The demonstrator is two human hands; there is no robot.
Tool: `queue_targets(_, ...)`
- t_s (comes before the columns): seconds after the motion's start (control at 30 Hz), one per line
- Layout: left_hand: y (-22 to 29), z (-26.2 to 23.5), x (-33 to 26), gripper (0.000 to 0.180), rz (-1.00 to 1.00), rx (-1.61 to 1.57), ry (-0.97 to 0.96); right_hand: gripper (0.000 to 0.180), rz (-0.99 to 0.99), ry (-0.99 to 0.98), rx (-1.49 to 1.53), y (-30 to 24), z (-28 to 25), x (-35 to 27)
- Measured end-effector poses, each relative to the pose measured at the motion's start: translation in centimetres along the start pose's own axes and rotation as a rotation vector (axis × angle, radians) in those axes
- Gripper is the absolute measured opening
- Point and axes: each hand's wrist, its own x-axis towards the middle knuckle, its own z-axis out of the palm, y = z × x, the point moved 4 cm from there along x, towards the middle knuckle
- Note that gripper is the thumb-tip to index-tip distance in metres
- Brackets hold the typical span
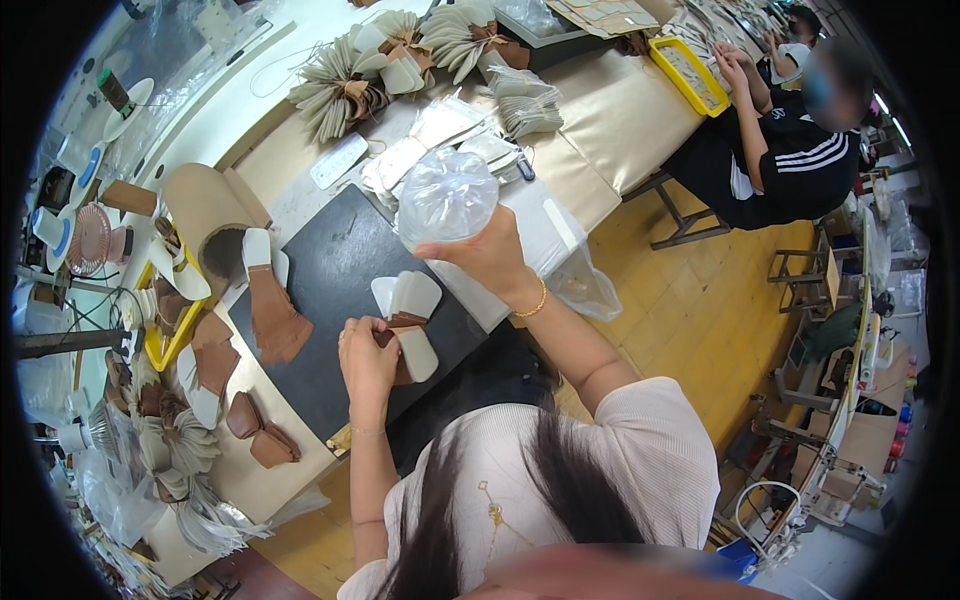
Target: The person assembles small decorative items by applying liquid from a squeeze bottle onto brown and white fabric pieces and pressing them together. The person handles multiple pieces one at a time, stacking completed units on the table.
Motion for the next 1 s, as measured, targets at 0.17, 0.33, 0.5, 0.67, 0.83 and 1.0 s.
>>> queue_targets(0.17, -0.6, 0.2, -0.7, 0.036, -0.26, -0.671, -0.315, 0.057, 0.075, 0.043, 0.154, -1.4, -0.7, -0.1)
queue_targets(0.33, -2.9, -2.3, -3.3, 0.049, -0.695, -1.153, -0.748, 0.05, 0.053, 0.105, 0.058, -0.5, -1.9, -1.1)
queue_targets(0.5, -4.8, -3.8, -6.8, 0.047, -0.653, -1.505, -0.777, 0.068, 0.105, 0.063, 0.114, 2.9, -1.9, -2.2)
queue_targets(0.67, -8.2, -7.8, -8.0, 0.048, -0.443, -1.719, -0.08, 0.091, -0.027, -0.007, 0.176, 2.4, 0.2, -0.9)
queue_targets(0.83, -14.0, -13.1, -5.0, 0.067, -0.306, -1.701, 0.695, 0.095, -0.011, -0.075, 0.242, 0.2, 2.3, -0.1)
queue_targets(1.0, -18.3, -12.1, -2.0, 0.062, -0.549, -1.822, 0.964, 0.099, -0.041, -0.081, 0.239, -0.3, 2.4, -0.6)
